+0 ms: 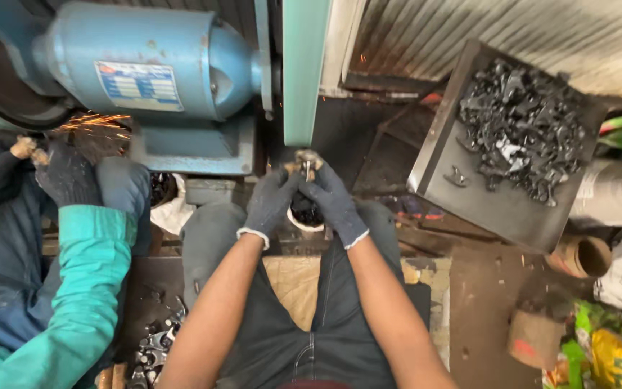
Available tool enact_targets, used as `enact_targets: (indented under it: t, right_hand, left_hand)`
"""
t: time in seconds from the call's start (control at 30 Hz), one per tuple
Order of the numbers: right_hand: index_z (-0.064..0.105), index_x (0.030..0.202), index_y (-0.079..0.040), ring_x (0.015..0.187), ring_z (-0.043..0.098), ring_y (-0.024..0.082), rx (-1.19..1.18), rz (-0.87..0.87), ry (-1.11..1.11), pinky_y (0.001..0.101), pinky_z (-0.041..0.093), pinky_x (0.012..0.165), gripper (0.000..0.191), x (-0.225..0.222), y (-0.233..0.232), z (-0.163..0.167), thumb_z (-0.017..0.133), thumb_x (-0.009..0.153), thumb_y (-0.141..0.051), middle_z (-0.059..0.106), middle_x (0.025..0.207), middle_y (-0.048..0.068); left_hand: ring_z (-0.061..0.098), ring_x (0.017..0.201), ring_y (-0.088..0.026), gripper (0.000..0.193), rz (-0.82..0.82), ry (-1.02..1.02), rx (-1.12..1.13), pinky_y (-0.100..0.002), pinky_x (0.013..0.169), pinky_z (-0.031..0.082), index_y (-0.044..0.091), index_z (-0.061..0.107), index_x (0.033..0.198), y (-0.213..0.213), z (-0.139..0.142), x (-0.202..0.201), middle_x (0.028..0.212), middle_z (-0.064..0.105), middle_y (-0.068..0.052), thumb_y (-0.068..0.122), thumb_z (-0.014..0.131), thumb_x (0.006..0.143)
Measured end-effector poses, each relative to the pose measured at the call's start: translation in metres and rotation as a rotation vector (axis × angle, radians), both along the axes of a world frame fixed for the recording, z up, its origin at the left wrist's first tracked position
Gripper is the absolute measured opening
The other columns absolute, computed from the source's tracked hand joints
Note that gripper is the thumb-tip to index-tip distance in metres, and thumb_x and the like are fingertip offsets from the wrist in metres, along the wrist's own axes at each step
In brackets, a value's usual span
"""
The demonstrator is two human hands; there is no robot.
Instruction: The person sits at a grinding station and repeatedly presses small dark metal parts against a rotating belt grinder, generating sparks. They handle the parts one at a time, repositioning them in their gloved hands and placing finished pieces into a nearby container.
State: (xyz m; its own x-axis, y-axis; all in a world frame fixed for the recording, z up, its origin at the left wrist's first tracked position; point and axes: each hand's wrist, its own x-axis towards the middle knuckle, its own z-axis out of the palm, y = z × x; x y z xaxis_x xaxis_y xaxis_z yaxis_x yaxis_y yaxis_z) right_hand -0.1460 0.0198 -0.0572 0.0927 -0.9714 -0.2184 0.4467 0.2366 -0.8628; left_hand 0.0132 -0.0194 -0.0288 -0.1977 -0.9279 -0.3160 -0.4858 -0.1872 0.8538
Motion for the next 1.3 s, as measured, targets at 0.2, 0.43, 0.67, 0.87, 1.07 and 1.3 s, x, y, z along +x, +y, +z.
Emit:
enact_targets:
  t: [0.2, 0.43, 0.67, 0.87, 1.07, 1.3]
  right_hand:
    - [0.059, 0.126, 0.002, 0.08, 0.063, 0.015, 0.027, 0.023, -0.164, 0.0291, 0.052, 0.069, 0.032, 0.006, -0.027, -0.018, 0.067, 0.096, -0.005, 0.065, 0.101, 0.007]
    - [0.058, 0.13, 0.002, 0.101, 0.063, 0.014, -0.152, -0.003, 0.07, 0.0299, 0.053, 0.089, 0.038, 0.002, -0.037, -0.04, 0.071, 0.094, -0.001, 0.066, 0.115, 0.006]
    - [0.057, 0.141, -0.002, 0.106, 0.065, 0.01, -0.107, 0.111, 0.115, 0.0278, 0.055, 0.095, 0.057, -0.008, 0.001, -0.006, 0.072, 0.086, 0.0, 0.066, 0.125, 0.001]
    - [0.071, 0.12, 0.003, 0.064, 0.056, 0.011, 0.082, 0.025, 0.203, 0.0268, 0.043, 0.056, 0.031, 0.001, -0.029, -0.02, 0.068, 0.094, -0.012, 0.068, 0.082, 0.004]
    - [0.075, 0.106, 0.005, 0.076, 0.062, 0.01, 0.06, -0.083, 0.191, 0.0268, 0.05, 0.067, 0.024, 0.011, -0.05, -0.023, 0.072, 0.093, -0.015, 0.072, 0.088, 0.003]
    - [0.063, 0.128, -0.002, 0.11, 0.064, 0.013, -0.213, -0.02, 0.281, 0.0306, 0.052, 0.097, 0.042, -0.008, -0.013, -0.015, 0.07, 0.087, -0.009, 0.069, 0.121, 0.005]
  left_hand:
    - [0.075, 0.076, -0.022, 0.04, 0.187, 0.093, 0.134, -0.037, 0.072, 0.055, 0.003, 0.076, 0.099, -0.013, 0.026, -0.005, 0.083, 0.079, -0.016, 0.04, 0.062, 0.09]
    - [0.071, 0.08, -0.038, 0.043, 0.12, -0.161, -0.279, -0.048, 0.069, 0.047, 0.003, 0.08, 0.103, -0.012, 0.022, -0.007, 0.088, 0.072, -0.021, 0.043, 0.069, 0.092]
    - [0.069, 0.075, -0.034, 0.049, -0.015, 0.055, 0.131, -0.044, 0.068, 0.05, -0.004, 0.074, 0.094, -0.004, -0.007, 0.004, 0.079, 0.071, -0.026, 0.044, 0.061, 0.097]
    - [0.071, 0.075, -0.029, 0.037, 0.139, 0.154, -0.144, -0.041, 0.068, 0.05, -0.003, 0.073, 0.095, -0.013, -0.033, -0.012, 0.081, 0.072, -0.021, 0.028, 0.053, 0.098]
    - [0.073, 0.078, -0.035, 0.038, 0.225, 0.162, -0.022, -0.045, 0.07, 0.05, -0.005, 0.071, 0.095, -0.017, -0.039, -0.021, 0.082, 0.073, -0.023, 0.026, 0.049, 0.099]
    - [0.072, 0.087, -0.038, 0.045, 0.081, 0.011, -0.05, -0.046, 0.076, 0.05, -0.003, 0.072, 0.099, -0.002, -0.016, -0.006, 0.089, 0.071, -0.026, 0.039, 0.056, 0.098]
